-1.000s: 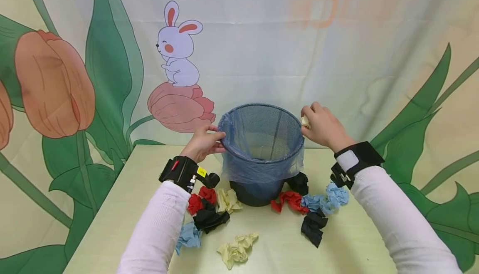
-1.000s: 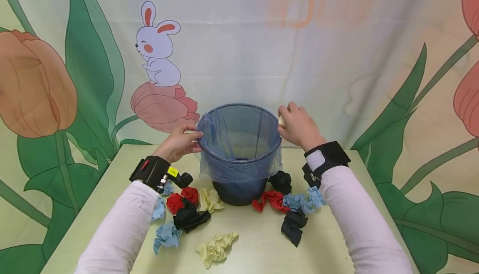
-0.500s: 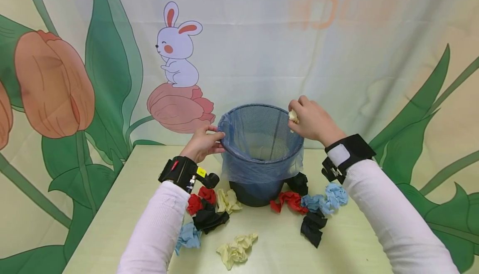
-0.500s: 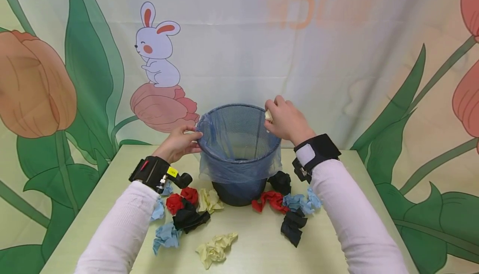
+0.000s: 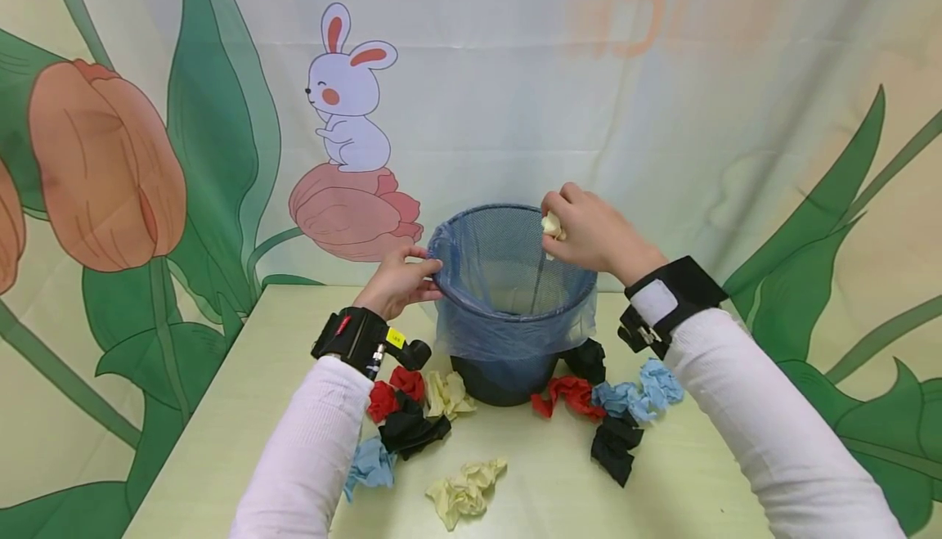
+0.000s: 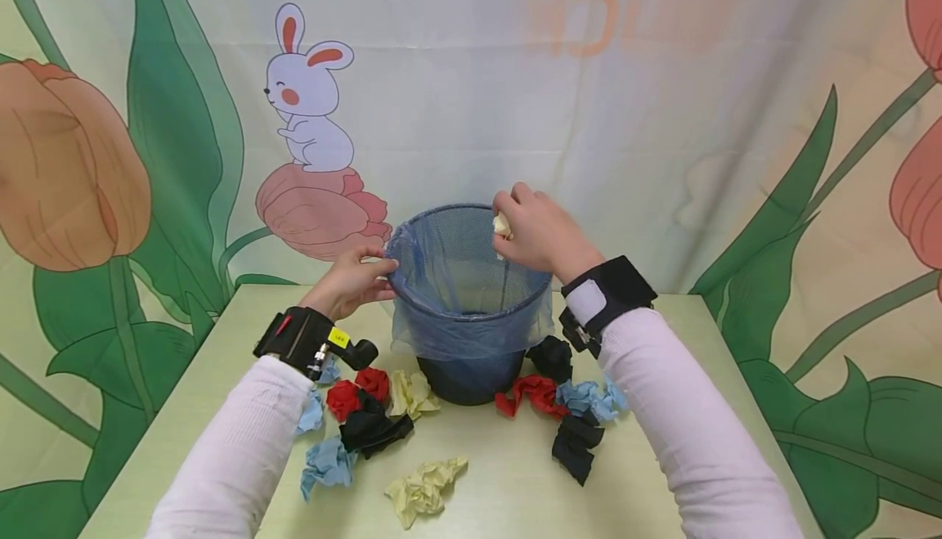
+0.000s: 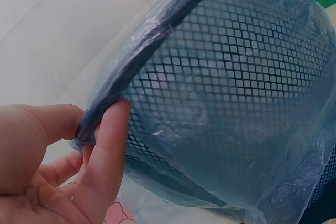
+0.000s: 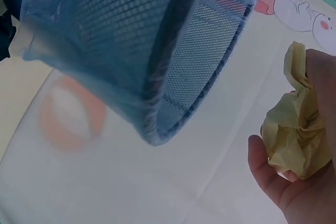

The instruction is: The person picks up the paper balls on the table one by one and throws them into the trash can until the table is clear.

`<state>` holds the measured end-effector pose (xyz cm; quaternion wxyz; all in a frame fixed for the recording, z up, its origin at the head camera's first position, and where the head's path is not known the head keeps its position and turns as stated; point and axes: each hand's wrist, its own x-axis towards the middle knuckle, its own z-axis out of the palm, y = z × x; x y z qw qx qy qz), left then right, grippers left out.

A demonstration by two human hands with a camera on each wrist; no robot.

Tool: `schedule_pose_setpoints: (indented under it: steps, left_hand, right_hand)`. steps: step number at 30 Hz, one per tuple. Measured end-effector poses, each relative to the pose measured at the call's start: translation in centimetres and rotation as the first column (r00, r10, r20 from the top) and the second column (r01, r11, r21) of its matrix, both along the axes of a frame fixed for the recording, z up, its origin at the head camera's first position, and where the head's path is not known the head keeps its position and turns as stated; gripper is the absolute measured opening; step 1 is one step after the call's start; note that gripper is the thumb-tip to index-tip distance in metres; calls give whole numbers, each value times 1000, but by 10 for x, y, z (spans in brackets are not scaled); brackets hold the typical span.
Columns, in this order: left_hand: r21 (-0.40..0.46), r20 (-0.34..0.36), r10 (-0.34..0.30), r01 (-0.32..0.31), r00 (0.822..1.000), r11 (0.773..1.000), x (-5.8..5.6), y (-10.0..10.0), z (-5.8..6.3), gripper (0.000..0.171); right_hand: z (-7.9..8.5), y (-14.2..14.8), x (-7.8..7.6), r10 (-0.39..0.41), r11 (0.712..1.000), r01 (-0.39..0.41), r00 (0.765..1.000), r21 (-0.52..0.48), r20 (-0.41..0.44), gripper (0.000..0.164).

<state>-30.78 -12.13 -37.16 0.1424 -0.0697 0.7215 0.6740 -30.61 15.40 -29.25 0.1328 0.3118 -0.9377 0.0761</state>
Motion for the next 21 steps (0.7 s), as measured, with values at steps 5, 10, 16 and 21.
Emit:
schedule_pose_setpoints:
  steps: [5, 10, 16, 21]
  left_hand:
    - [-3, -1, 0, 0, 1000, 1000, 0, 0, 0, 39]
    - [-12, 1, 0, 0, 1000, 1000, 1, -1, 1, 39]
    - [0, 4, -2, 2, 1000, 1000, 0, 0, 1, 37]
    - [3, 6, 0, 0, 1000, 1000, 0, 0, 0, 36]
  right_hand:
    - [1, -9, 4, 74, 997, -75, 997, -23, -7, 24]
    - [0, -16, 7, 114, 993, -113, 993, -31, 17, 25]
    - [-4, -19, 8, 121, 992, -120, 992, -38, 33, 27]
    - [-6, -18, 9, 123, 991, -121, 992, -56, 28, 28]
